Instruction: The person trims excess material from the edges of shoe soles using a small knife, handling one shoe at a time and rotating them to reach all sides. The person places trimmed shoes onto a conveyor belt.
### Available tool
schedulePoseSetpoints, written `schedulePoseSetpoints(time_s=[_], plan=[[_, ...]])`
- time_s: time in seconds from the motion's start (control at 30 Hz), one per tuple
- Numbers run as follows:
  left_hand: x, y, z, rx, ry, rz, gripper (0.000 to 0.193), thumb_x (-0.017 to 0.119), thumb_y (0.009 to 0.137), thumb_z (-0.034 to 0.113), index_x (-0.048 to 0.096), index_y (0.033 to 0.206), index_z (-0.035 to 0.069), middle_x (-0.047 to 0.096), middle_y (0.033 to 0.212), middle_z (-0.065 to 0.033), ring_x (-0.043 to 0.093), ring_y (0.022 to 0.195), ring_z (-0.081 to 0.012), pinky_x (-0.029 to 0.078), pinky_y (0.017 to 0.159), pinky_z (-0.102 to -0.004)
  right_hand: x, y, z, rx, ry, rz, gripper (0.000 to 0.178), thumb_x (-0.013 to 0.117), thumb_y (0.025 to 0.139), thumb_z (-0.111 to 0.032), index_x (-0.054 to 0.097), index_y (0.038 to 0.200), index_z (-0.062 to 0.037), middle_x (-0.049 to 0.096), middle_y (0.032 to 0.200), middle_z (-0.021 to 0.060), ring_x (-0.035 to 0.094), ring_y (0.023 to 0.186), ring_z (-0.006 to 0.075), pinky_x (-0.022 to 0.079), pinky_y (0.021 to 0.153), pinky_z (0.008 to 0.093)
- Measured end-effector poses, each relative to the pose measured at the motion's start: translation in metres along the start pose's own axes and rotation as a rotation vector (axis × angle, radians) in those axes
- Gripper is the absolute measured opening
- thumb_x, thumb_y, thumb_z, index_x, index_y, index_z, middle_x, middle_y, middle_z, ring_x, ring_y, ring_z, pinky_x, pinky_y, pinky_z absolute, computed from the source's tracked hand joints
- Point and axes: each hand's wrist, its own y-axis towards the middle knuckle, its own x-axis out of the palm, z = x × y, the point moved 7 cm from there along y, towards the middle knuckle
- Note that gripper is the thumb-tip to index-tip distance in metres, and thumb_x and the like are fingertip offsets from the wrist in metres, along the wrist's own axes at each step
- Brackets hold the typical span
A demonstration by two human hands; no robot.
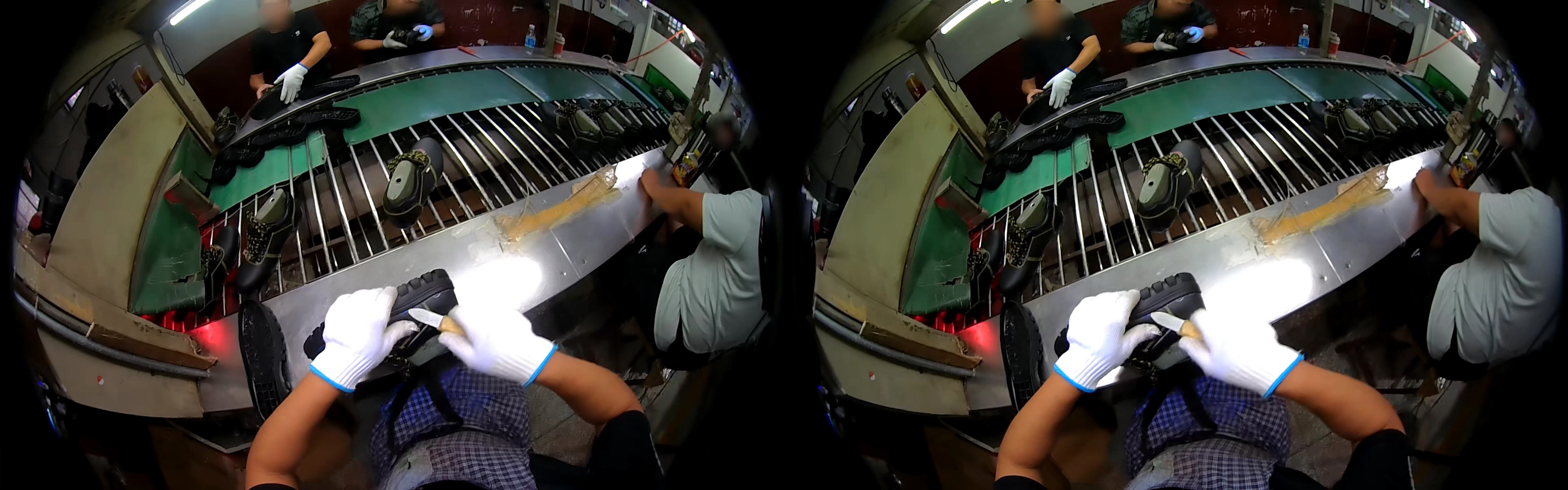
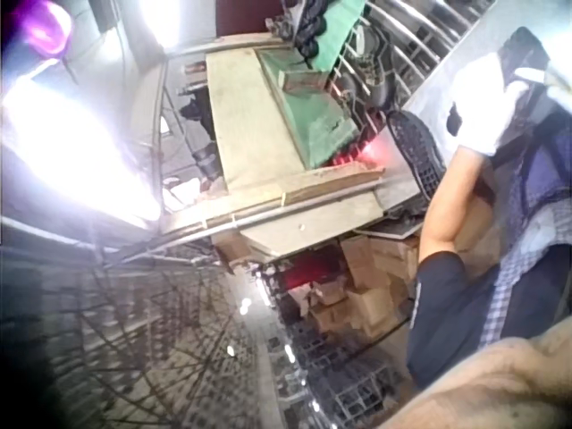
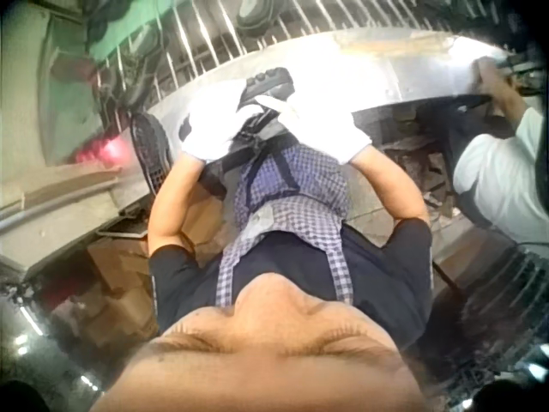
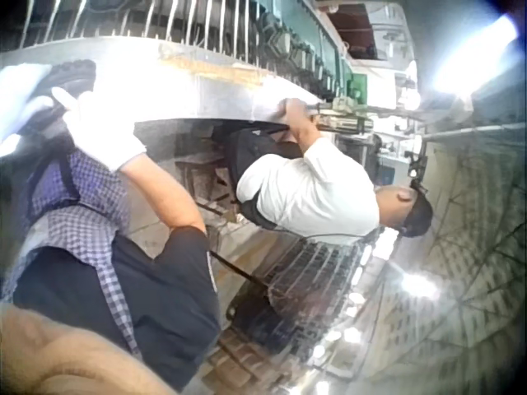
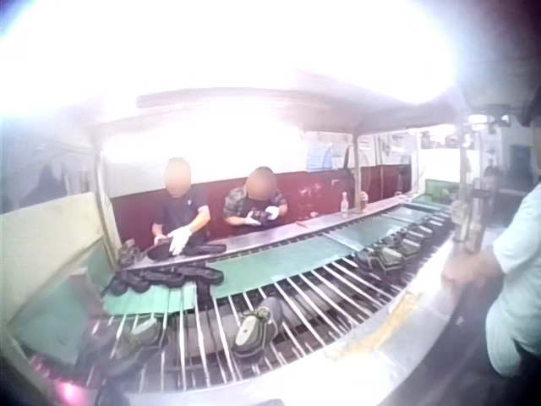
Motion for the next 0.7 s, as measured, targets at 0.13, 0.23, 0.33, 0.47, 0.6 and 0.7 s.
schedulePoseSetpoints(time_s=[0.13, 0.23, 0.33, 0.47, 0.6, 0.7], plan=[[0.001, 0.006, -0.005, -0.031, 0.006, -0.047, 0.061, 0.089, 0.079, 0.047, 0.073, 0.121, 0.005, 0.078, 0.105, -0.0152, 0.075, 0.099, -0.0361, 0.058, 0.087, -0.0472, 0.006, 0.009, 0.001, 0.049, 0.046, 0.014, 0.043, 0.067, 0.103, -0.045, 0.07, 0.114, -0.0034, 0.074, 0.096, 0.0207, 0.075, 0.088, 0.0412, 0.06, 0.079, 0.0506], [0.001, 0.007, -0.008, 0.007, 0.041, 0.027, 0.056, 0.083, 0.084, 0.051, 0.071, 0.114, 0.004, 0.075, 0.096, -0.0143, 0.073, 0.091, -0.0351, 0.055, 0.081, -0.048, 0.023, 0.013, 0.008, 0.028, 0.227, 0.116, 0.046, 0.068, 0.102, -0.047, 0.073, 0.115, -0.0031, 0.075, 0.101, 0.0231, 0.075, 0.092, 0.0421, 0.06, 0.082, 0.0502], [0.007, 0.01, -0.009, -0.008, 0.037, -0.047, 0.06, 0.084, 0.084, 0.052, 0.071, 0.117, 0.004, 0.075, 0.099, -0.0149, 0.073, 0.093, -0.0351, 0.056, 0.082, -0.0476, 0.007, 0.005, 0.036, 0.14, 0.171, 0.129, 0.048, 0.066, 0.103, -0.052, 0.074, 0.116, -0.0059, 0.077, 0.097, 0.0209, 0.077, 0.091, 0.0403, 0.061, 0.082, 0.0482], [0.001, 0.0, -0.009, -0.004, 0.067, 0.015, 0.066, 0.088, 0.08, 0.052, 0.072, 0.12, 0.003, 0.077, 0.106, -0.0173, 0.075, 0.096, -0.0386, 0.059, 0.087, -0.047, 0.012, 0.002, 0.07, 0.226, 0.306, 0.069, 0.051, 0.063, 0.104, -0.053, 0.075, 0.12, -0.0059, 0.079, 0.097, 0.0203, 0.078, 0.092, 0.038, 0.061, 0.085, 0.0471], [0.009, 0.014, -0.013, -0.162, -0.003, -0.188, 0.1, 0.092, 0.075, 0.059, 0.055, 0.146, -0.001, 0.074, 0.124, -0.0202, 0.075, 0.111, -0.0393, 0.059, 0.096, -0.0473, 0.02, -0.017, 0.055, 0.161, 0.337, 0.144, 0.054, 0.061, 0.104, -0.054, 0.073, 0.122, -0.004, 0.077, 0.104, 0.0248, 0.077, 0.096, 0.0446, 0.06, 0.087, 0.0517], [0.015, 0.036, -0.001, -0.057, 0.017, -0.293, 0.12, 0.092, 0.07, 0.066, 0.044, 0.157, -0.001, 0.069, 0.135, -0.0228, 0.074, 0.115, -0.0401, 0.06, 0.097, -0.0464, 0.012, -0.009, 0.047, 0.278, 0.254, 0.06, 0.05, 0.064, 0.103, -0.048, 0.074, 0.122, -0.0021, 0.077, 0.106, 0.0248, 0.076, 0.097, 0.044, 0.059, 0.09, 0.0493]])
